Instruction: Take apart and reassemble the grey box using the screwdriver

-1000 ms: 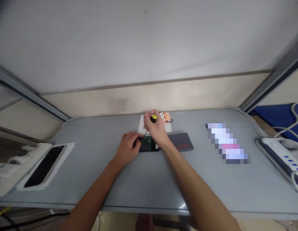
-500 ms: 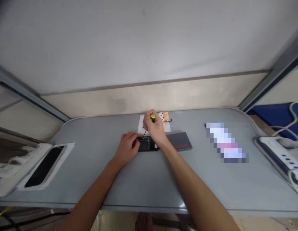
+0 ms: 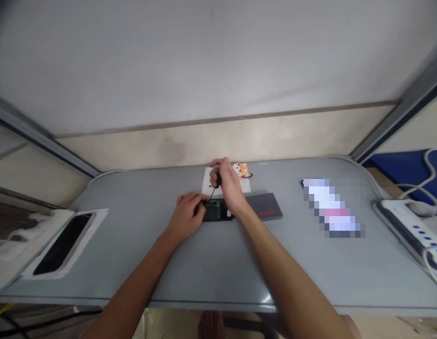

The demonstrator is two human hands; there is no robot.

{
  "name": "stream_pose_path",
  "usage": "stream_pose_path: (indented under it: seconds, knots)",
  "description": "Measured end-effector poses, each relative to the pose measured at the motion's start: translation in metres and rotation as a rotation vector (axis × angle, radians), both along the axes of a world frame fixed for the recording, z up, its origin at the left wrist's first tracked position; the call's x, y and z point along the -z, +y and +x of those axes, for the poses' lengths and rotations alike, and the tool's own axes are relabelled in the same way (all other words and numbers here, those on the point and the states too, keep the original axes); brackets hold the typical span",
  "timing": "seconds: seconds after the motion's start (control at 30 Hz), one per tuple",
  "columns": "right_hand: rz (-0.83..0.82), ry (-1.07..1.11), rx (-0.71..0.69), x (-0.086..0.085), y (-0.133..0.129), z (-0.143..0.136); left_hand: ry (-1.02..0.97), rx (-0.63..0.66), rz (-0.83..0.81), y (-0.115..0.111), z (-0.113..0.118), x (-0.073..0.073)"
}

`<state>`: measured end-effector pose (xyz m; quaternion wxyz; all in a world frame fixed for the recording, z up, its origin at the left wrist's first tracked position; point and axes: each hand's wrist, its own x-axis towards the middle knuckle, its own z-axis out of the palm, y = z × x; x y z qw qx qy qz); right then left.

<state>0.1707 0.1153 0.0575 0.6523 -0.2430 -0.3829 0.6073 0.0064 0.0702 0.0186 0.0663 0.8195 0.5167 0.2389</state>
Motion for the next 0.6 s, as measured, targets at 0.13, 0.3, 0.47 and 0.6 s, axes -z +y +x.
stream_pose_path:
  seconds: [0.13,0.3,0.47,0.6]
  knots:
    - [-0.040,0.033,-0.032,-0.0010,0.0008,0.0034,0.011,-0.011,-0.004,0.0001,0.0004,-0.0003]
    - [-0.051,0.052,-0.028,0.0011,-0.0009,0.0031,0.010,-0.005,0.004,0.0003,0.0003,0.0009]
    - [-0.002,0.036,0.011,-0.0002,0.0000,0.0015,0.017,-0.011,-0.016,0.0000,0.0004,-0.0003]
    - [-0.019,0.082,-0.058,-0.0024,0.0000,0.0058,0.008,-0.014,-0.014,-0.0006,0.0007,-0.0016]
